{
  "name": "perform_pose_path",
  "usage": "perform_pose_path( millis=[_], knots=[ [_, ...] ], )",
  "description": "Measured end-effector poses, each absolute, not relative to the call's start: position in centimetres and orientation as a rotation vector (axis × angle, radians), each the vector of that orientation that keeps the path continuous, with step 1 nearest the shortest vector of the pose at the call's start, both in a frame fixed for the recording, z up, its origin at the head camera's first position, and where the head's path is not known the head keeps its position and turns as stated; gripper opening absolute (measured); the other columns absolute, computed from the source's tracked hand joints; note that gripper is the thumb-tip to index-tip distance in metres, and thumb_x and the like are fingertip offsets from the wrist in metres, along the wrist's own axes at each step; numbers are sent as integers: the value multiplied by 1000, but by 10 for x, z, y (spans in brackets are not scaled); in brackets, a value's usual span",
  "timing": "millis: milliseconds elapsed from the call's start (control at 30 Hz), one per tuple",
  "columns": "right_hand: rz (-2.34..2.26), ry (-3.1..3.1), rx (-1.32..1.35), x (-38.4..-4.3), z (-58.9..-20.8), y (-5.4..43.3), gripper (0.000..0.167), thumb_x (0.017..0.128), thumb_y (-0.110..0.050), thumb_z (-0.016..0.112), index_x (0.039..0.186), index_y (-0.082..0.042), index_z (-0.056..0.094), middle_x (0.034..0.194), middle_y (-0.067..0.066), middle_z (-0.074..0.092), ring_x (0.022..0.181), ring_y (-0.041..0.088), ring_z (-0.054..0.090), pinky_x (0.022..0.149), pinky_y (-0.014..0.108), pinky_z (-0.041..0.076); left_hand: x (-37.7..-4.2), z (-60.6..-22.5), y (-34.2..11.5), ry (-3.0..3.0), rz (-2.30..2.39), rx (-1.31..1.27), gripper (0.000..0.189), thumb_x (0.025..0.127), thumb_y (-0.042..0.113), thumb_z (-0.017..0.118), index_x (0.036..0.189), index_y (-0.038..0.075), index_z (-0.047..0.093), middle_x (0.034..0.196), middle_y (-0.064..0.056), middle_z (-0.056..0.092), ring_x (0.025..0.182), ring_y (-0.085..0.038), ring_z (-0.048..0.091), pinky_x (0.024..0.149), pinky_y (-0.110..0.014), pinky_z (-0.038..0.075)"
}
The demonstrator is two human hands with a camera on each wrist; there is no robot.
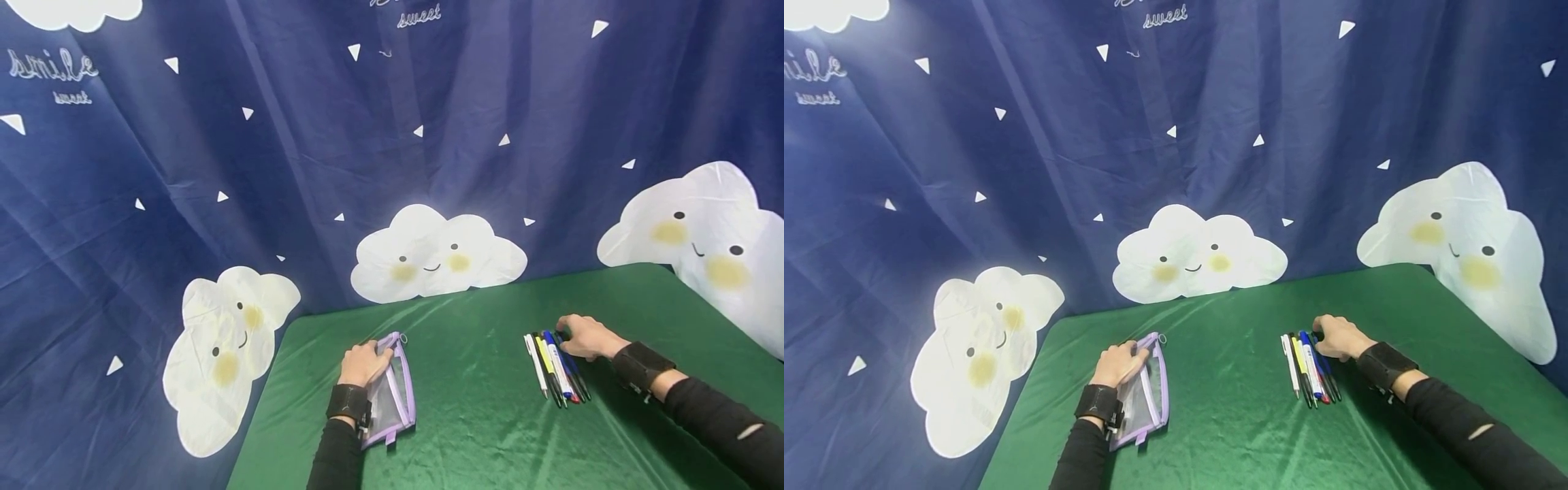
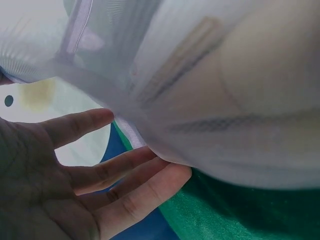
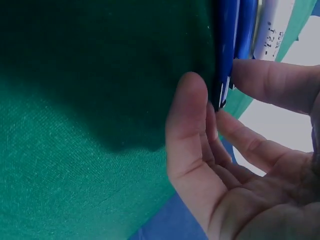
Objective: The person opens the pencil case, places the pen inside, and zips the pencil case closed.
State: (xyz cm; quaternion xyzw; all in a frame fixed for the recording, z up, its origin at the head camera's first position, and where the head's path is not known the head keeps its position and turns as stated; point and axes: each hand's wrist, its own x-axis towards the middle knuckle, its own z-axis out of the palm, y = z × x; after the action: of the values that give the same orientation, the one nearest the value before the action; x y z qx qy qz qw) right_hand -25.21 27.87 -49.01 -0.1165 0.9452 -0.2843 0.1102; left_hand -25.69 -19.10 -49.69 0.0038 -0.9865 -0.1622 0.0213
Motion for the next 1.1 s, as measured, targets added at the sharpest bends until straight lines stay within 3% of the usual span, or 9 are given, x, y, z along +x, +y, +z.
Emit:
perform_pose_path(
  millis=[200, 667, 900, 1100],
  knots=[
    [-805, 2810, -348, -252, -489, 276, 46, 87, -6, 64, 126, 16, 53, 91, 21, 63, 49, 13, 53, 44, 25, 46, -256, -494, -190, -3064, -512, 21, 64, 89, 49, 51, 133, 3, 64, 127, -30, 67, 111, -53, 64, 94, -61, 52],
    [-790, 2859, -351, -256, -502, 277, 44, 85, -6, 62, 122, 16, 54, 81, 14, 61, 47, 12, 51, 45, 27, 43, -254, -496, -191, -3080, -495, 22, 62, 90, 48, 52, 132, 3, 65, 126, -29, 68, 111, -53, 64, 94, -60, 52],
    [-818, 2853, -351, -253, -500, 280, 44, 86, -6, 61, 123, 17, 53, 86, 24, 65, 48, 14, 59, 45, 29, 51, -254, -495, -190, -3075, -506, 10, 63, 90, 48, 51, 131, 3, 65, 126, -30, 68, 111, -53, 64, 94, -60, 52],
    [-872, 2832, -370, -255, -491, 286, 47, 90, -5, 56, 130, 19, 48, 83, 18, 62, 50, 15, 60, 48, 31, 53, -256, -494, -192, -3069, -504, 10, 63, 89, 48, 51, 131, 3, 66, 124, -31, 68, 109, -53, 65, 93, -60, 52]
  ],
)
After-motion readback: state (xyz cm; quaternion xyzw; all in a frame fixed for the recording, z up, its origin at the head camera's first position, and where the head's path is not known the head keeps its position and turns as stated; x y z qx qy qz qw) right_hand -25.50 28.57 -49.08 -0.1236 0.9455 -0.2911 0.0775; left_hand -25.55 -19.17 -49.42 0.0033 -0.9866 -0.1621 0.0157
